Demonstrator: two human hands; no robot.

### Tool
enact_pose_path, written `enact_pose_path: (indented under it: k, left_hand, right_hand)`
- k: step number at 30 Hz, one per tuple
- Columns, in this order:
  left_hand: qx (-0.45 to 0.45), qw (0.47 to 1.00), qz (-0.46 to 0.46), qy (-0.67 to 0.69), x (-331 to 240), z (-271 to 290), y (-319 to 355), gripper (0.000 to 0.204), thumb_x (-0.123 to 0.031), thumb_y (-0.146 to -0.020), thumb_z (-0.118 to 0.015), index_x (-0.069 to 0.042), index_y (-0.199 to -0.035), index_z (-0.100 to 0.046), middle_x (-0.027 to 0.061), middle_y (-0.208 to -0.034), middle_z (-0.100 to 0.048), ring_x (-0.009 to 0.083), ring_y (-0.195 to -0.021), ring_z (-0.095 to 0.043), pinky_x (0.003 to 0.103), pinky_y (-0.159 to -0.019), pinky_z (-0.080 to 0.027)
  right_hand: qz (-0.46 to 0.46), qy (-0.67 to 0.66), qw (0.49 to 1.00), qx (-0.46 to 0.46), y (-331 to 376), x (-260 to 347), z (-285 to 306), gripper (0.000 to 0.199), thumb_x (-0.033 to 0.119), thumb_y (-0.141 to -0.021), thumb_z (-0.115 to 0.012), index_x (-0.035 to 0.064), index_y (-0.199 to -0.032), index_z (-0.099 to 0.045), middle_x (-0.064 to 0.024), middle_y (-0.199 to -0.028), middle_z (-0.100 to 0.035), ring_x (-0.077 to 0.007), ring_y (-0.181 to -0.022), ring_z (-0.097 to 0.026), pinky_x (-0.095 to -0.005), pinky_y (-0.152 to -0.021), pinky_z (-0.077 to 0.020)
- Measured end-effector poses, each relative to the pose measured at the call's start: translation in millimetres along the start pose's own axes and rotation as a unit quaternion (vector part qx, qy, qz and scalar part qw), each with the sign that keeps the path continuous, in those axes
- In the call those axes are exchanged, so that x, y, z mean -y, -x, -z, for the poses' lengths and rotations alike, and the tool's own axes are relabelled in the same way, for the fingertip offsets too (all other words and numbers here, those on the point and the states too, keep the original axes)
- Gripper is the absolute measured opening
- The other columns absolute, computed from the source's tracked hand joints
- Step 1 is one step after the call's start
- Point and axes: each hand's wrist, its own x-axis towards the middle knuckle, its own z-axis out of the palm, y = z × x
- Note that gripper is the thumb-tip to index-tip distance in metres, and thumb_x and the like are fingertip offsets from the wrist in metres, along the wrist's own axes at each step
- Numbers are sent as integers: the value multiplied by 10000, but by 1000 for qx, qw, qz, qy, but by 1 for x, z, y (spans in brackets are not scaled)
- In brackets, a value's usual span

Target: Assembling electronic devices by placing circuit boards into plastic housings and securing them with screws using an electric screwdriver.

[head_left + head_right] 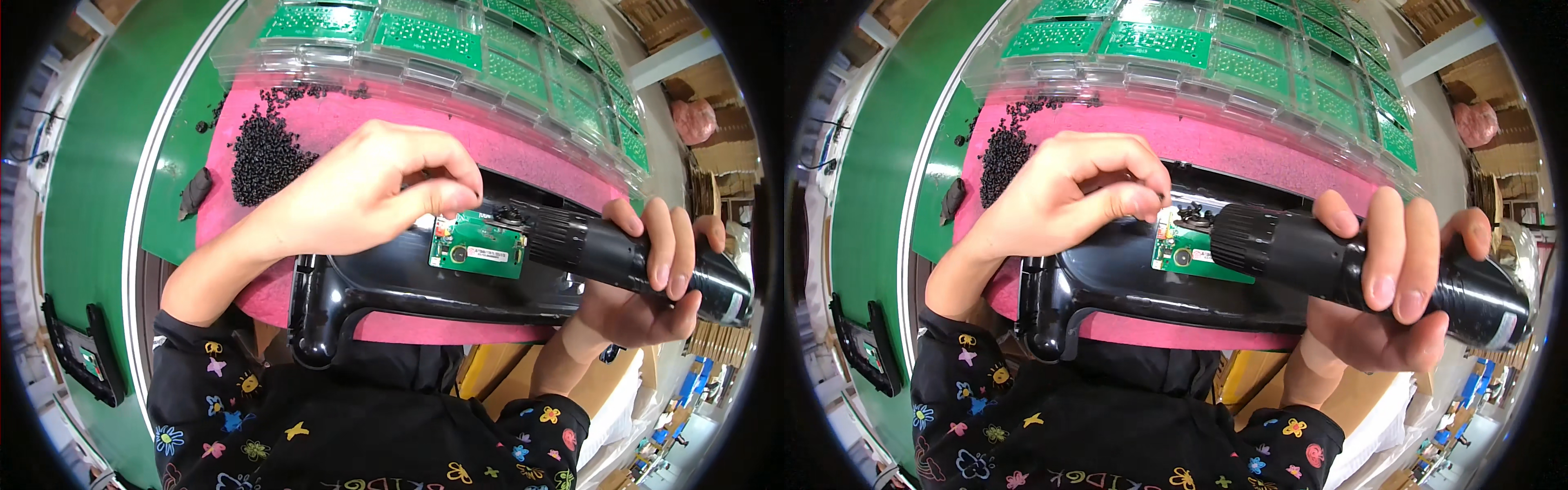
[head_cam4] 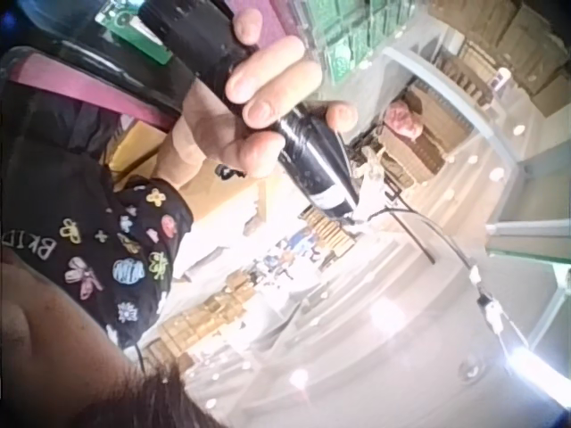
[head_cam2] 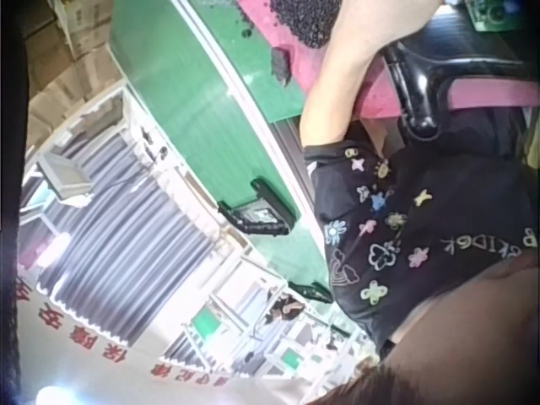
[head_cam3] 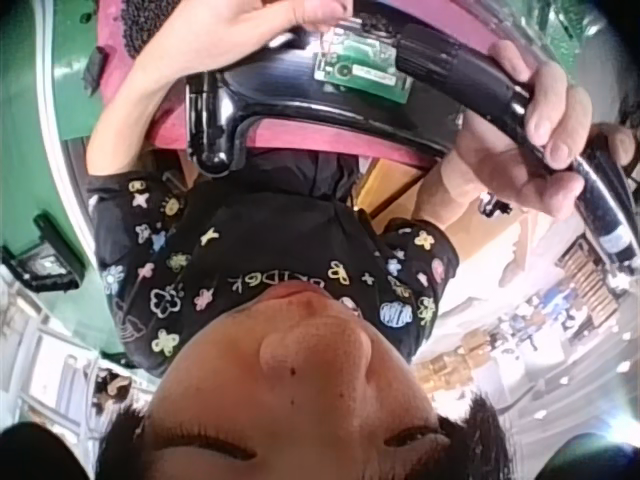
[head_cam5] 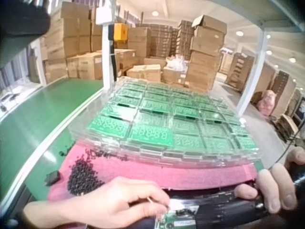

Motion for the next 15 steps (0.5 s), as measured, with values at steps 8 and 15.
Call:
enact_pose_path:
  k: [8, 15]
  left_hand:
    - [1, 974, -159, -160, 7, -7, -3, 136, -1, -797, -733, 16, -916, -670, 109, -871, -687, 242, -784, -686, 319, -687, -546]
    - [13, 966, -197, -169, 10, -11, -2, 154, -6, -798, -736, 22, -923, -650, 122, -884, -662, 280, -788, -671, 352, -687, -545]
  right_hand:
    - [-5, 1, 1000, 12, 2, 8, -4, 422, 80, -778, -715, 174, -1136, -512, 103, -749, -529, -59, -767, -513, -332, -907, -309]
    - [-20, 29, 999, 19, 8, 6, -6, 439, 79, -773, -719, 190, -1141, -507, 98, -754, -535, -66, -759, -504, -350, -898, -304]
